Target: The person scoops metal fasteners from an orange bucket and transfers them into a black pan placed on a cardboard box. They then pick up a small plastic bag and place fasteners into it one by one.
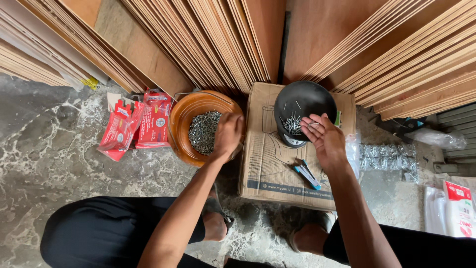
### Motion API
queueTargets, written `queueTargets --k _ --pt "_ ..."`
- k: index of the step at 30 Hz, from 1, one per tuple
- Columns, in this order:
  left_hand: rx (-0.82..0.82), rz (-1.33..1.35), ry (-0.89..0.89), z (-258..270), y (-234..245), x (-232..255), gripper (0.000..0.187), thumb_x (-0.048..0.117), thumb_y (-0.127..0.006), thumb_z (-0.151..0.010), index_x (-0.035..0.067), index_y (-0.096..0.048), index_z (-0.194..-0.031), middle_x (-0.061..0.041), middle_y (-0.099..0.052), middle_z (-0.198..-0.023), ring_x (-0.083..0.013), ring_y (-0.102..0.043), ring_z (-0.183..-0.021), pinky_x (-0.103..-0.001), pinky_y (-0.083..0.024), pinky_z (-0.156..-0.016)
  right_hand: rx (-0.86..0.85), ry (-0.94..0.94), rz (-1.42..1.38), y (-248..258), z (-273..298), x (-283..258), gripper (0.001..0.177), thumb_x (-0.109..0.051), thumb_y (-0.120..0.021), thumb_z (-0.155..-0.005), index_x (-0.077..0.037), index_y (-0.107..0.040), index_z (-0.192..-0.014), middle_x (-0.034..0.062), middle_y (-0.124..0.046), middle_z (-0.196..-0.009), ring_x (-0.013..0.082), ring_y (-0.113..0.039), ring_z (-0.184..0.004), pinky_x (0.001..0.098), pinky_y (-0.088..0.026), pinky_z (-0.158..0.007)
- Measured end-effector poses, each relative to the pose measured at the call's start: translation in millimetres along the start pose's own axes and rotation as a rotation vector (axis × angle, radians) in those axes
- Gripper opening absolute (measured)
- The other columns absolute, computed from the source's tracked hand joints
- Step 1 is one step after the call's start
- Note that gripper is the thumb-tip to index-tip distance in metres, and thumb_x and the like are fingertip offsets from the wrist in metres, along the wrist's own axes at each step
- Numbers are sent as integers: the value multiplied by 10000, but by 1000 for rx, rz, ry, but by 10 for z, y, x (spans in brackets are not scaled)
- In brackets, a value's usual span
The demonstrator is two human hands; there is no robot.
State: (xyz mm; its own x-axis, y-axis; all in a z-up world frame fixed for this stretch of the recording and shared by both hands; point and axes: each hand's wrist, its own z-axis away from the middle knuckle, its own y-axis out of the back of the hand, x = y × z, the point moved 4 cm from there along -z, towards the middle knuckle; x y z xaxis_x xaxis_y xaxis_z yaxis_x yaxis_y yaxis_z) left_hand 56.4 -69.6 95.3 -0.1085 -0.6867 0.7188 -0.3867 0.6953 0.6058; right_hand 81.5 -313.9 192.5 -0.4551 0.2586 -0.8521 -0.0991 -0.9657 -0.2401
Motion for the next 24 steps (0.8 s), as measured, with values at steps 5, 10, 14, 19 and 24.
queueTargets --k 5,10,14,19,24 --pt "-45 -108 96 272 -58 -622 126 113 -537 -861 49 -629 -920 -125 -567 -832 -328 -606 -804 -396 -503 -658 16 33 115 3 55 64 423 -288 -391 -968 0 -396 -1278 275 -445 -1249 370 -454 -1172 419 -439 -965" --pt "-219 -114 268 456 -84 -1031 165 35 -497 -842 61 -608 -960 -121 -558 -895 -344 -605 -833 -412 -522 -675 24 118 246 -190 224 -10 447 -279 -435 -960 -6 -362 -1306 299 -389 -1283 416 -400 -1204 446 -408 -976" --pt "-435 -220 424 566 -243 -1442 277 -7 -537 -785 52 -572 -1053 -161 -510 -1077 -371 -526 -1049 -452 -498 -822 -193 107 305 -432 395 13 327 -103 -458 -913 7 -471 -1220 291 -531 -1146 391 -556 -1037 436 -477 -881" --pt "-559 -322 428 548 -274 -1586 313 7 -562 -750 115 -602 -1041 -121 -511 -1099 -325 -515 -1081 -445 -485 -864 -313 18 351 -581 365 267 275 -21 -498 -863 27 -567 -1124 246 -622 -1016 308 -627 -886 420 -517 -817" --pt "-444 -579 102 563 -262 -1568 347 -21 -615 -745 75 -575 -1077 -190 -429 -1145 -366 -437 -1093 -473 -424 -829 -446 -9 432 -636 179 658 270 -3 -538 -845 -13 -597 -1109 185 -661 -965 232 -641 -845 362 -530 -790"
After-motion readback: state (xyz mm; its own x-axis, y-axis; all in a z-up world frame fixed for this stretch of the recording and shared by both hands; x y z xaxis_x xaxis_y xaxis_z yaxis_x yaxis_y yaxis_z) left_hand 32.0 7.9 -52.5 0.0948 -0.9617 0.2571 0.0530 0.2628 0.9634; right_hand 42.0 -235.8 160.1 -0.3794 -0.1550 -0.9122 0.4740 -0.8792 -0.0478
